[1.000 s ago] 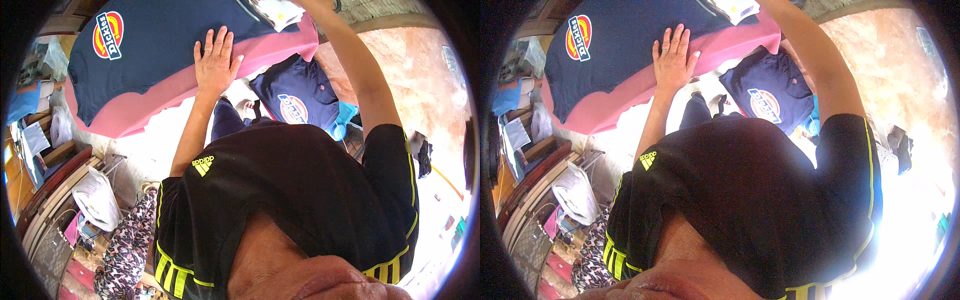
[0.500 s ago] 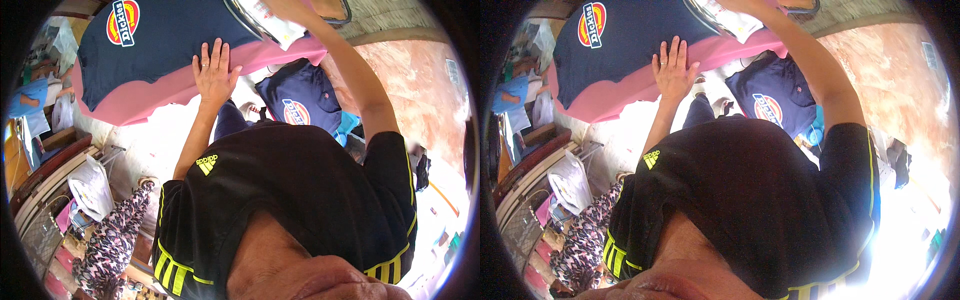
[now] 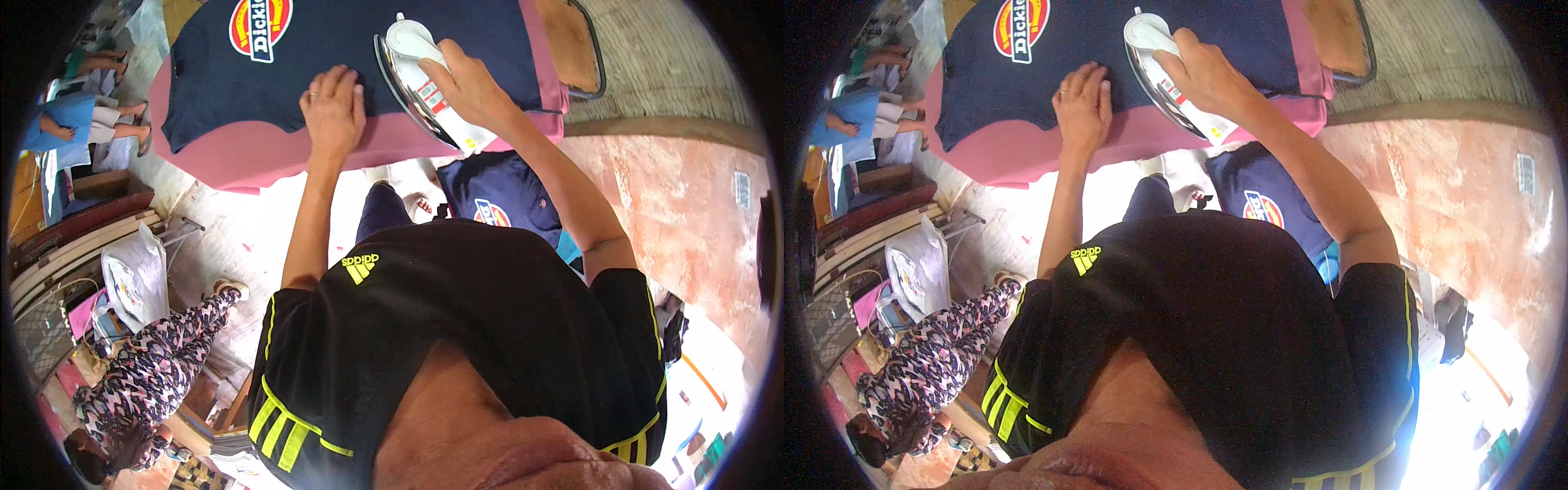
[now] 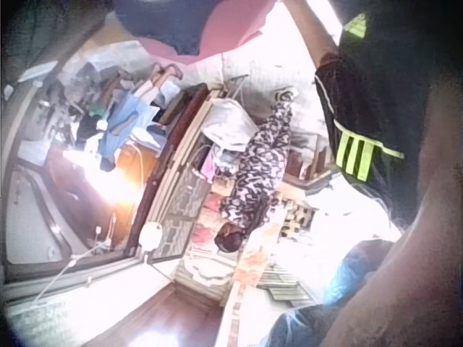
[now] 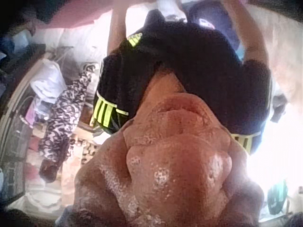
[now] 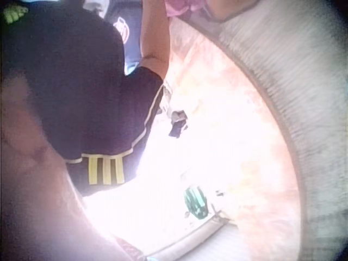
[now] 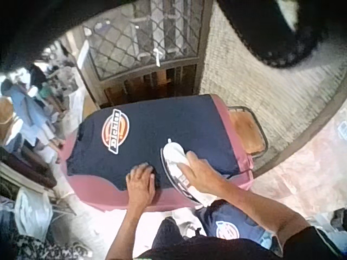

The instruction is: The person irons a dark blue Dickies t-shirt on a pink ironing board, smoothing the fabric and using a white steam iron. They flip the shirt to iron the back, then fold it and place it on a nearby table with other shirts.

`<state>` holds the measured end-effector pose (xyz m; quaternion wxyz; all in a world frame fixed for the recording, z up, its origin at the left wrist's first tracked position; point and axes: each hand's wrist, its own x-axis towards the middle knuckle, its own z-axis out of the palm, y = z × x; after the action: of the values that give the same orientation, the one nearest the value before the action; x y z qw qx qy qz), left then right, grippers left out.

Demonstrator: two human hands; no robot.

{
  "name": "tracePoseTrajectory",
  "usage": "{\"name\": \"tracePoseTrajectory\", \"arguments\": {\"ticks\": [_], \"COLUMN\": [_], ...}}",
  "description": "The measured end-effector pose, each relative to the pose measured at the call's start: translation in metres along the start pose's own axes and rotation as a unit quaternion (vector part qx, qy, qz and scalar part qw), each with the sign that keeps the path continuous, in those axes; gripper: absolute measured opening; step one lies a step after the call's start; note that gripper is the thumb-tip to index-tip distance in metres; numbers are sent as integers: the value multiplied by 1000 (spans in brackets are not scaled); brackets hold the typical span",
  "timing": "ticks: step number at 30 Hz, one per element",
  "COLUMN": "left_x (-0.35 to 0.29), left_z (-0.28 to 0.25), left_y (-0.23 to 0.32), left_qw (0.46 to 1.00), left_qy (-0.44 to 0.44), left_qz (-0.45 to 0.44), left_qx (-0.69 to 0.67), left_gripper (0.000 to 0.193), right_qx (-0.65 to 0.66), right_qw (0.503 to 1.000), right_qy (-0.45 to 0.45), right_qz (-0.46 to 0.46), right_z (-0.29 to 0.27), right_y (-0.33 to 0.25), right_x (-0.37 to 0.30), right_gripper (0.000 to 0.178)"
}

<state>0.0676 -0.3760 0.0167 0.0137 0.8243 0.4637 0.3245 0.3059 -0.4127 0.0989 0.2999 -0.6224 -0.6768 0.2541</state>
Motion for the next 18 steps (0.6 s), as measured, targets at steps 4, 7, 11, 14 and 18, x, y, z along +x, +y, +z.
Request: {"name": "tracePoseTrajectory", "arguments": {"ticks": [4, 7, 11, 14, 18], "left_x": [25, 39, 36, 36, 41], "left_z": [7, 8, 5, 2, -6], "left_y": [-62, -84, -83, -80, -77], "left_qw": [986, 985, 983, 980, 978], "left_qy": [-7, -40, -52, -71, -98], "left_qz": [-59, -93, -108, -122, -127], "left_qx": [155, 137, 138, 140, 130], "left_gripper": [49, 59, 61, 61, 59], "right_qx": [-9, 29, 56, 64, 6], "right_qw": [1000, 999, 995, 994, 993], "right_qy": [13, 38, 87, 86, 98], "right_qz": [-8, -3, -16, -18, -62], "right_z": [10, 30, 63, 77, 78], "right_y": [-17, -8, -19, -23, -13], "right_x": [72, 129, 180, 220, 277], "right_gripper": [40, 43, 49, 51, 49]}}
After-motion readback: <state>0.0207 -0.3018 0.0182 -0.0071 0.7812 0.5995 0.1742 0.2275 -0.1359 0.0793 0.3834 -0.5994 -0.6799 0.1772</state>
